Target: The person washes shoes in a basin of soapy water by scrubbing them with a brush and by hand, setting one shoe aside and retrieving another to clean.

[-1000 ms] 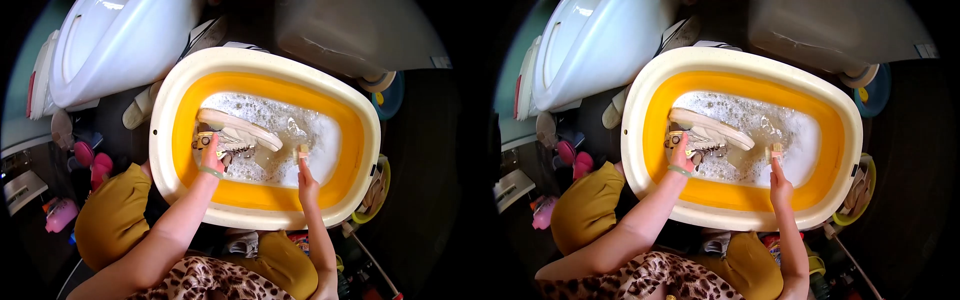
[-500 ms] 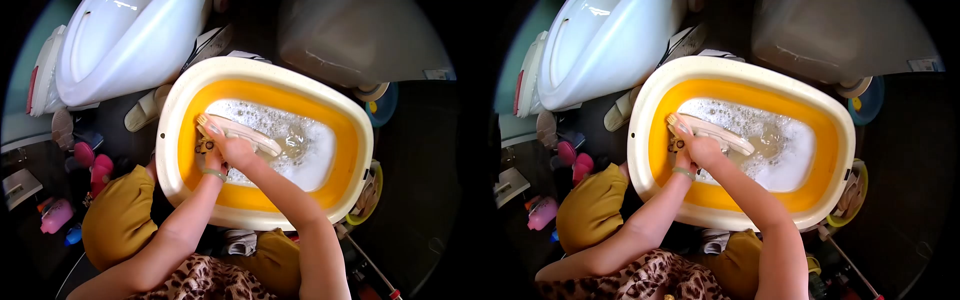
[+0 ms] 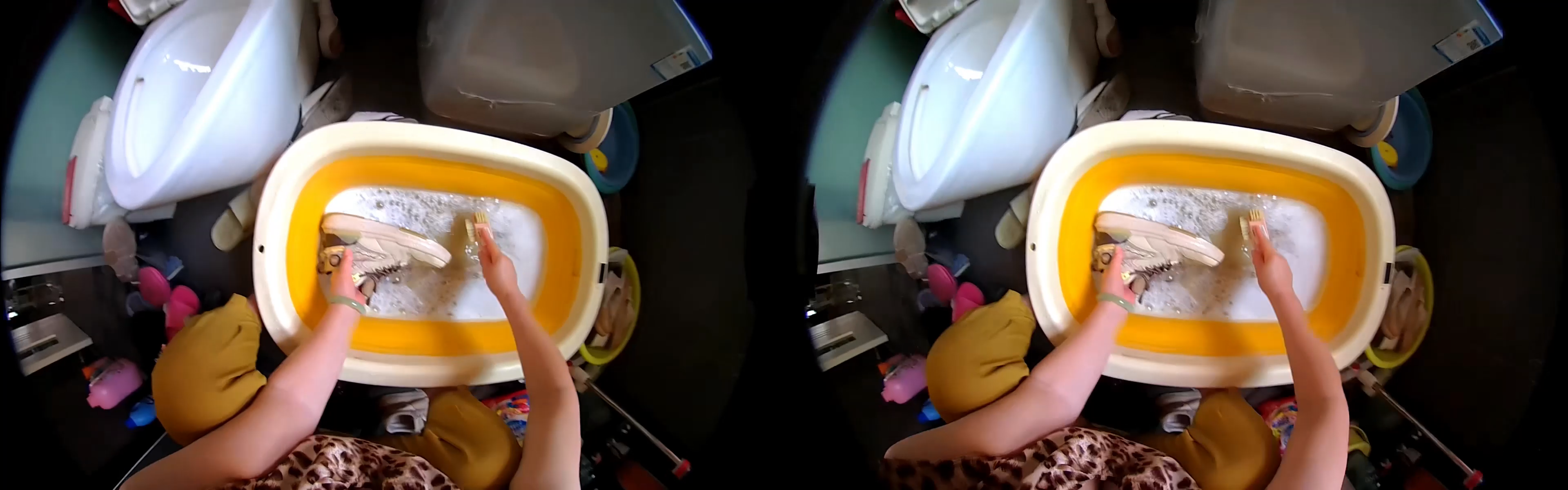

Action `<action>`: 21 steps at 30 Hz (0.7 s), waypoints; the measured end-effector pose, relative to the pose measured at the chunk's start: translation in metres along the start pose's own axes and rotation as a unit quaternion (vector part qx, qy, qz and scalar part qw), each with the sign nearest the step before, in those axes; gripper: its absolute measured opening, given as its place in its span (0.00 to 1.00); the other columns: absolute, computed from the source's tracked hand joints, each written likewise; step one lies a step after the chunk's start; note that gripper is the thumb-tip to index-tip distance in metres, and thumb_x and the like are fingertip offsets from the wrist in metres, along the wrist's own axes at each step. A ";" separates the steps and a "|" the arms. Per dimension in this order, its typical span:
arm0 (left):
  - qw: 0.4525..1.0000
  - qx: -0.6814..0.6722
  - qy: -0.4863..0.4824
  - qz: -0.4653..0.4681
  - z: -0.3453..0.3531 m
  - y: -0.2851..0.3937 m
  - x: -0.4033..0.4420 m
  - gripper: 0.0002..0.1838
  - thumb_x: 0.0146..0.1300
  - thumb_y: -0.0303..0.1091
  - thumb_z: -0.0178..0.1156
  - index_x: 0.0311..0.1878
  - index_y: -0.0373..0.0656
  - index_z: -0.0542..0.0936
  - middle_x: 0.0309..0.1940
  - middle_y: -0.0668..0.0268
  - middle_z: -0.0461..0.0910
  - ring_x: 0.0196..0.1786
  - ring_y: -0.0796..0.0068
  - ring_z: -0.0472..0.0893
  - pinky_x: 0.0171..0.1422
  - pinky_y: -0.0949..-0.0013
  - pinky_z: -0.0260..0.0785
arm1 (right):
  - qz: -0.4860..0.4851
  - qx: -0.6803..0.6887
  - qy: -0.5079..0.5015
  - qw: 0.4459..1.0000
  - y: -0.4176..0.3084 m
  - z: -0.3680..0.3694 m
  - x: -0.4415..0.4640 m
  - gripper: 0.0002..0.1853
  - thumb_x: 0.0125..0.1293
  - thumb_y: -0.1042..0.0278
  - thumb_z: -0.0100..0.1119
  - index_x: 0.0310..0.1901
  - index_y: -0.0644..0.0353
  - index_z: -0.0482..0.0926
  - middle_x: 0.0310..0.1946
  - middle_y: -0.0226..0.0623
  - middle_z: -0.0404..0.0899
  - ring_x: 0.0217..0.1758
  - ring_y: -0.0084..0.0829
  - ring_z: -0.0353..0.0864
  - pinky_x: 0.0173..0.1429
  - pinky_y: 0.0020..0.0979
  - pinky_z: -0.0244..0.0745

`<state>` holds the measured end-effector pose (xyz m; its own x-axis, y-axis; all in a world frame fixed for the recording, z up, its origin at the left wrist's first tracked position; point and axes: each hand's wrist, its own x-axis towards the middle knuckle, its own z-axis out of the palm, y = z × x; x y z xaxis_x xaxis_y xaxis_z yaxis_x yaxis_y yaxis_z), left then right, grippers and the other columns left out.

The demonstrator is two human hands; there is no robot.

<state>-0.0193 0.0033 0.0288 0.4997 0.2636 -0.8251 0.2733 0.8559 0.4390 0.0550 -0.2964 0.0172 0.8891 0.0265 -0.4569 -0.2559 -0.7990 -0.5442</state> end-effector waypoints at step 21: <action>0.812 0.534 0.039 0.231 -0.014 -0.012 -0.032 0.21 0.49 0.35 0.65 0.44 0.35 0.73 0.43 0.56 0.75 0.45 0.68 0.73 0.48 0.67 0.66 | -0.042 -0.025 -0.070 0.996 -0.079 0.005 -0.063 0.23 0.64 0.68 0.50 0.62 0.46 0.66 0.44 0.42 0.80 0.40 0.35 0.81 0.42 0.30 0.73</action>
<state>-0.0505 -0.0093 0.0448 0.7093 0.5109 -0.4856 0.6495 -0.2060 0.7319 0.0171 -0.2313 0.0854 0.8438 0.1748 -0.5075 -0.1612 -0.8193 -0.5503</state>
